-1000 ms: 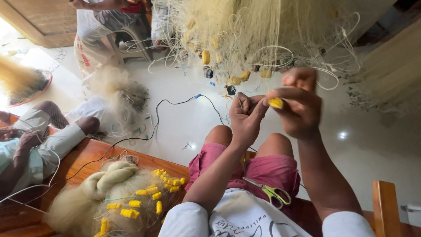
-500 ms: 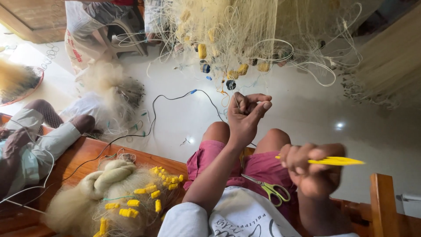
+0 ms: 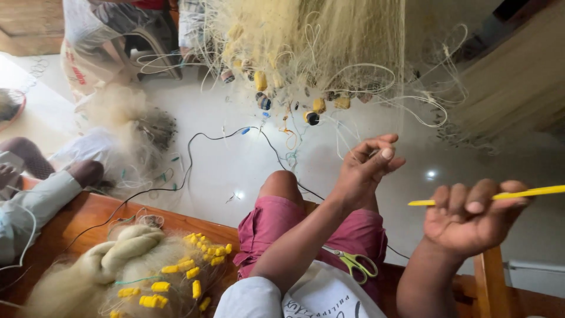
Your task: Repairing or assembling a fishing net using a net needle and scissors
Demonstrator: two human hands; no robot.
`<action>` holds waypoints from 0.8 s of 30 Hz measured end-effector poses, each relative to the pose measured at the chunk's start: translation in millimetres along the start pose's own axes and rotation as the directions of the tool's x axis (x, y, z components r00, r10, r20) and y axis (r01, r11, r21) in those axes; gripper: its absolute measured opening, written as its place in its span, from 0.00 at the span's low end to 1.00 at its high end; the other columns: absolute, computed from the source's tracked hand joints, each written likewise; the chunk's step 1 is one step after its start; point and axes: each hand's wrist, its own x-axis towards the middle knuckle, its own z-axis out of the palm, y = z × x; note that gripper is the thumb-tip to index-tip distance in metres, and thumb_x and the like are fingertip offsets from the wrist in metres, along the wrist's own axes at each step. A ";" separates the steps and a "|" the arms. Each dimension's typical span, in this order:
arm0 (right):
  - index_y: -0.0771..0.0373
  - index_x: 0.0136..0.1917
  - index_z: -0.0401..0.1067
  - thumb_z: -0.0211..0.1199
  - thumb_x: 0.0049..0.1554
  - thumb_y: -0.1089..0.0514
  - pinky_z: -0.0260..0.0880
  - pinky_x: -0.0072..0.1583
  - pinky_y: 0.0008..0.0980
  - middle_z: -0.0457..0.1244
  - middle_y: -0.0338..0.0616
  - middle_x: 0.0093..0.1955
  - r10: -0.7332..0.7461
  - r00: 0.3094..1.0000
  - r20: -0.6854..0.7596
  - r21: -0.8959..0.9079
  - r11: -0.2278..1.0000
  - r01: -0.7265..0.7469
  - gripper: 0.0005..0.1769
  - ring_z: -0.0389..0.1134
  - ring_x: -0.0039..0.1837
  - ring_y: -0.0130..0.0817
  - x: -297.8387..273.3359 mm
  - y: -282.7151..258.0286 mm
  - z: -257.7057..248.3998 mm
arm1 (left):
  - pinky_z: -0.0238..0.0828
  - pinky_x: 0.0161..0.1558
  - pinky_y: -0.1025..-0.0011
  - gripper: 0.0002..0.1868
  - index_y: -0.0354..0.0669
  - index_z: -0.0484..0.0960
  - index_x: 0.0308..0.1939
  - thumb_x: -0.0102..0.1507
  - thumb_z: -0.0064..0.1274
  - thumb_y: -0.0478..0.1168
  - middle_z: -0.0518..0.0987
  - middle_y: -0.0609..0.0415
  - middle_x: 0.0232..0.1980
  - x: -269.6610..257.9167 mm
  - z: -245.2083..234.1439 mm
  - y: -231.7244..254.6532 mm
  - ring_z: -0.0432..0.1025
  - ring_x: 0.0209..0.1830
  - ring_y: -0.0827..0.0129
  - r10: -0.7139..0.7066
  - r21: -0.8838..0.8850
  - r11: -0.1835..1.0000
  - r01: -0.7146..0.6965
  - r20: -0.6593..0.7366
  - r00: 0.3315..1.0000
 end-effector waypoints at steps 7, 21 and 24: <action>0.45 0.69 0.63 0.47 0.74 0.43 0.62 0.41 0.26 0.56 0.29 0.40 -0.080 0.977 -0.196 -0.135 0.989 0.054 0.14 0.50 0.30 0.22 2.5 -16.3 -33.5 | 0.82 0.57 0.59 0.06 0.40 0.81 0.40 0.66 0.56 0.39 0.63 0.43 0.62 -14.4 22.5 9.2 0.58 0.75 0.60 0.243 0.373 0.896 -0.239 0.038 0.969; 0.52 0.69 0.55 0.41 0.76 0.48 0.76 0.58 0.48 0.57 0.43 0.41 -0.162 0.985 0.065 -0.296 0.939 0.174 0.13 0.59 0.32 0.38 1.8 -0.2 10.6 | 0.69 0.68 0.57 0.17 0.40 0.73 0.37 0.75 0.38 0.46 0.67 0.51 0.63 -39.2 -11.5 48.8 0.71 0.62 0.61 0.530 0.238 0.801 -0.548 0.143 0.836; 0.50 0.68 0.56 0.42 0.74 0.50 0.71 0.71 0.50 0.59 0.47 0.37 -0.127 0.943 0.308 -0.312 0.923 0.226 0.11 0.69 0.37 0.46 7.2 6.7 22.0 | 0.78 0.51 0.62 0.15 0.39 0.68 0.41 0.74 0.40 0.47 0.70 0.46 0.59 -43.0 -16.3 67.2 0.76 0.53 0.54 0.538 0.013 0.842 -0.539 0.042 0.842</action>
